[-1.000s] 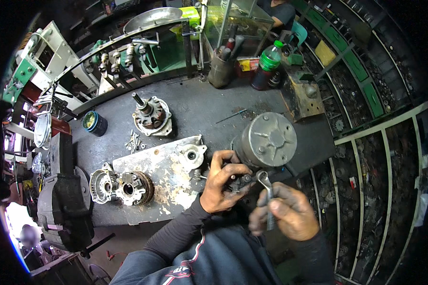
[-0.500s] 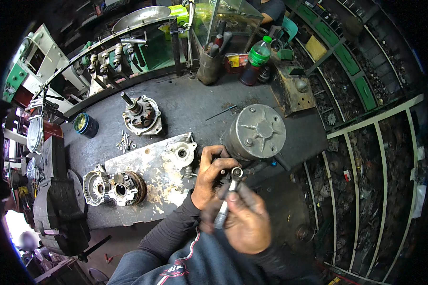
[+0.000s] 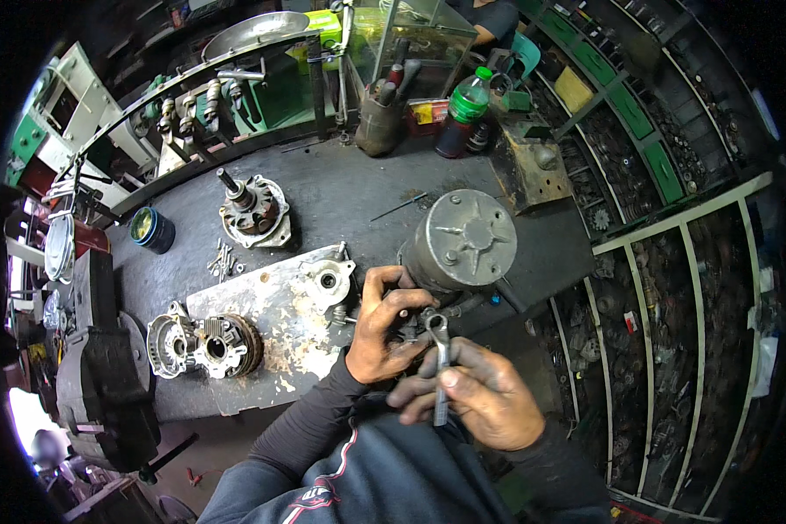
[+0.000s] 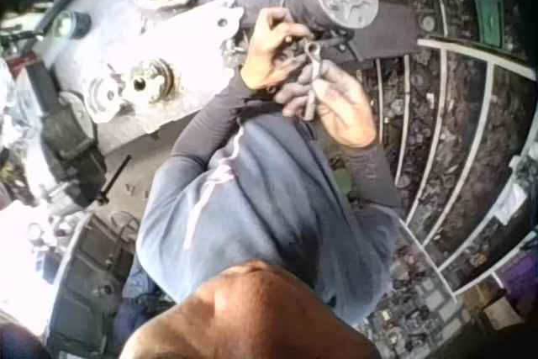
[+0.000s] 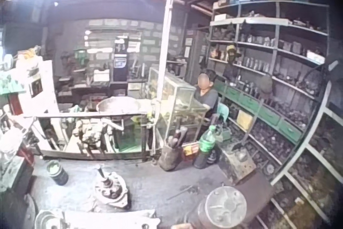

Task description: The person uses a T-handle wrench and screwdriver to loosen and remove bolts from a cylindrical mechanical component on a workbench. They retrieve tools from a wall rack, manipulate the component, and continue disassembly with visible hands and tools throughout.

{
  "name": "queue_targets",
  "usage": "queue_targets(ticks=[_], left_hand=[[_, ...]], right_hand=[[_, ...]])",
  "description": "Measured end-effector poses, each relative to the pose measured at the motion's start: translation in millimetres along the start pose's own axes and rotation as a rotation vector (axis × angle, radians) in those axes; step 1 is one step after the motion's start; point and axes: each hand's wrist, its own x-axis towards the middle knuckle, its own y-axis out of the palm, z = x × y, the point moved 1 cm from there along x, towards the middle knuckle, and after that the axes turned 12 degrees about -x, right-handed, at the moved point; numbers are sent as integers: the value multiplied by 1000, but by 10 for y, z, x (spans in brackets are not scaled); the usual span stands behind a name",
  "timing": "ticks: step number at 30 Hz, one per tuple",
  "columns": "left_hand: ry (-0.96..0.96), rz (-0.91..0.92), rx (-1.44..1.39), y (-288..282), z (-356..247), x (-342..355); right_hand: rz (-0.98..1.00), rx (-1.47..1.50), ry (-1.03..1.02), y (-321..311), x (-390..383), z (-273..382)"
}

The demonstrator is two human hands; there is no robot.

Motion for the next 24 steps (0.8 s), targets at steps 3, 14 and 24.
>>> queue_targets(ticks=[3, 14, 24], left_hand=[[-29, -3, -10, 12, 0, -7], [-4, 11, -15, -13, -2, 1], [-30, -20, -17, 31, -46, -76]], right_hand=[[0, 213, -24, 144, 83, -142], [-24, 145, 10, 209, 179, 127], [-26, -231, -53, -302, -36, 103]])
